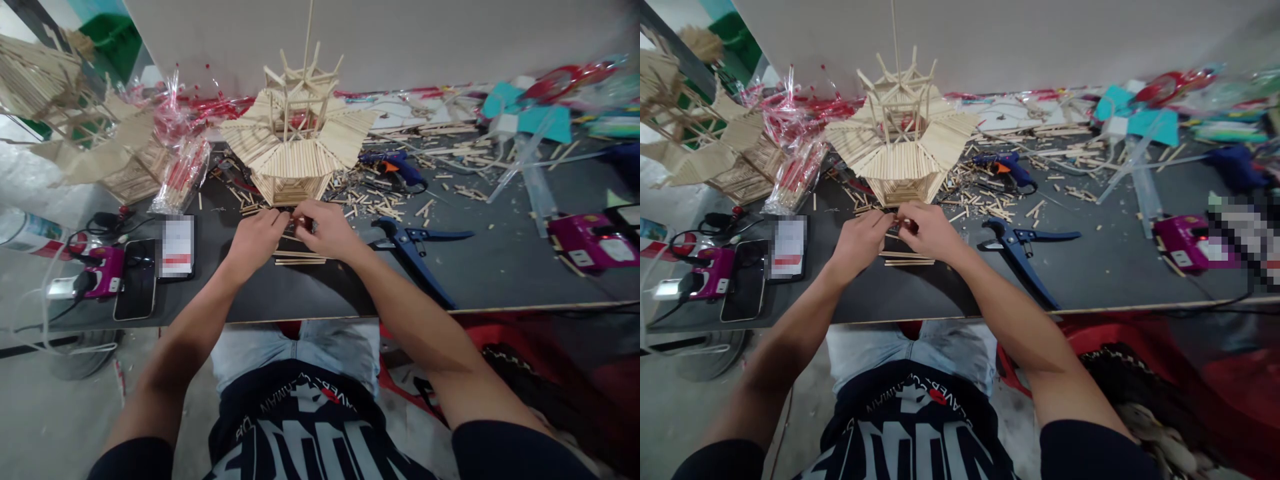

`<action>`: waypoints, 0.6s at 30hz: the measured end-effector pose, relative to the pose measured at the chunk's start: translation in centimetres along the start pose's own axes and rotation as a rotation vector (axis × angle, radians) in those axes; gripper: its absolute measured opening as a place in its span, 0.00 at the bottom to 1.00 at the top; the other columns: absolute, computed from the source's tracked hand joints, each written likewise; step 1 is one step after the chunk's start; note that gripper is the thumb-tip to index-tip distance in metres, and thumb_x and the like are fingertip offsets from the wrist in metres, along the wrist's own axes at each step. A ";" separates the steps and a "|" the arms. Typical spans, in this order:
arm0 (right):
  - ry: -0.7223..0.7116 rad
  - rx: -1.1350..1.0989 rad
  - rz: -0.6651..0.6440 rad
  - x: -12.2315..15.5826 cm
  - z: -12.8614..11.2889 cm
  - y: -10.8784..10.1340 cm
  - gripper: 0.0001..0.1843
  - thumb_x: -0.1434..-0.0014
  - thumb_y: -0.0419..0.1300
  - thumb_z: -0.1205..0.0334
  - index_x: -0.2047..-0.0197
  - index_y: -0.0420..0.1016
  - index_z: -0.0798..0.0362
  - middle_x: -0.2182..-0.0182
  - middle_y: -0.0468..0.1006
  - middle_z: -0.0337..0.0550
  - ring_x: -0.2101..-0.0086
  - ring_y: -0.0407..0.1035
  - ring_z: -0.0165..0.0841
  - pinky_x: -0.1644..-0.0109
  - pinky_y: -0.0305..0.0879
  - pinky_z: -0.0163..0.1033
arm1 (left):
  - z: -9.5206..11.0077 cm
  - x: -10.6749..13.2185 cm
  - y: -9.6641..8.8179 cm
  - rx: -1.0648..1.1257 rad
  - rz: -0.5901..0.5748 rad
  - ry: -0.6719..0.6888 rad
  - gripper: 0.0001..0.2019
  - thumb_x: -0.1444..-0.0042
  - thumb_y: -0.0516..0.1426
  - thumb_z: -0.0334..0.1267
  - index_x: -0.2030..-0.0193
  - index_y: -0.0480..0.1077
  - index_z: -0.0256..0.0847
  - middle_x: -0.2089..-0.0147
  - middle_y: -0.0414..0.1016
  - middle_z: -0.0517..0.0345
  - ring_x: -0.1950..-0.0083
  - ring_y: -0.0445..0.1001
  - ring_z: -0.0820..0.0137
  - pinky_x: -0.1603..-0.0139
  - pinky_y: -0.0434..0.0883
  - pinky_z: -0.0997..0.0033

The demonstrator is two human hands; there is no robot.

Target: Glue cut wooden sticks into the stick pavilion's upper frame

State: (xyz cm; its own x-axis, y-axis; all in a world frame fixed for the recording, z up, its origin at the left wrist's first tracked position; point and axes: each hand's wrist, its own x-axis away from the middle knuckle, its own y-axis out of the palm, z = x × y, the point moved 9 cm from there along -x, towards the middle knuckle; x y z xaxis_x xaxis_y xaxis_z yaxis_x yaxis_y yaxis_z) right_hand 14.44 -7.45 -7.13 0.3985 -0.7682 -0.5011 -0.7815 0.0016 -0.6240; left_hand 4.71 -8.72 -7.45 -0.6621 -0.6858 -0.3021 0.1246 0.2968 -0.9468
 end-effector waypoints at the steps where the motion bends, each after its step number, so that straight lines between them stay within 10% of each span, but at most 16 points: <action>1: 0.006 0.000 -0.005 0.0 0.0 0.1 0.05 0.46 0.54 0.68 0.69 0.62 0.49 0.74 0.66 0.38 0.71 0.63 0.32 0.64 0.58 0.38 | 0.0 0.1 0.0 -0.003 -0.005 -0.002 0.12 0.34 0.49 0.25 0.53 0.73 0.35 0.61 0.78 0.49 0.57 0.78 0.62 0.65 0.70 0.67; 18: -0.027 -0.005 -0.013 -0.2 0.2 -0.1 0.09 0.49 0.52 0.72 0.71 0.57 0.48 0.73 0.64 0.39 0.70 0.60 0.33 0.65 0.56 0.38 | 1.1 -0.2 0.0 -0.039 -0.035 -0.001 0.13 0.34 0.48 0.24 0.54 0.73 0.33 0.63 0.77 0.49 0.60 0.78 0.60 0.71 0.69 0.65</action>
State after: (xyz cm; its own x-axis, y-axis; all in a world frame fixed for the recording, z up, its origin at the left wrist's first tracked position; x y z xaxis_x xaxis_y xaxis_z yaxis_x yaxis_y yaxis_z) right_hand 14.60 -7.16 -7.11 0.4215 -0.7505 -0.5090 -0.7787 -0.0119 -0.6273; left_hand 5.64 -9.29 -7.50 -0.6649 -0.6968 -0.2689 0.0725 0.2981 -0.9518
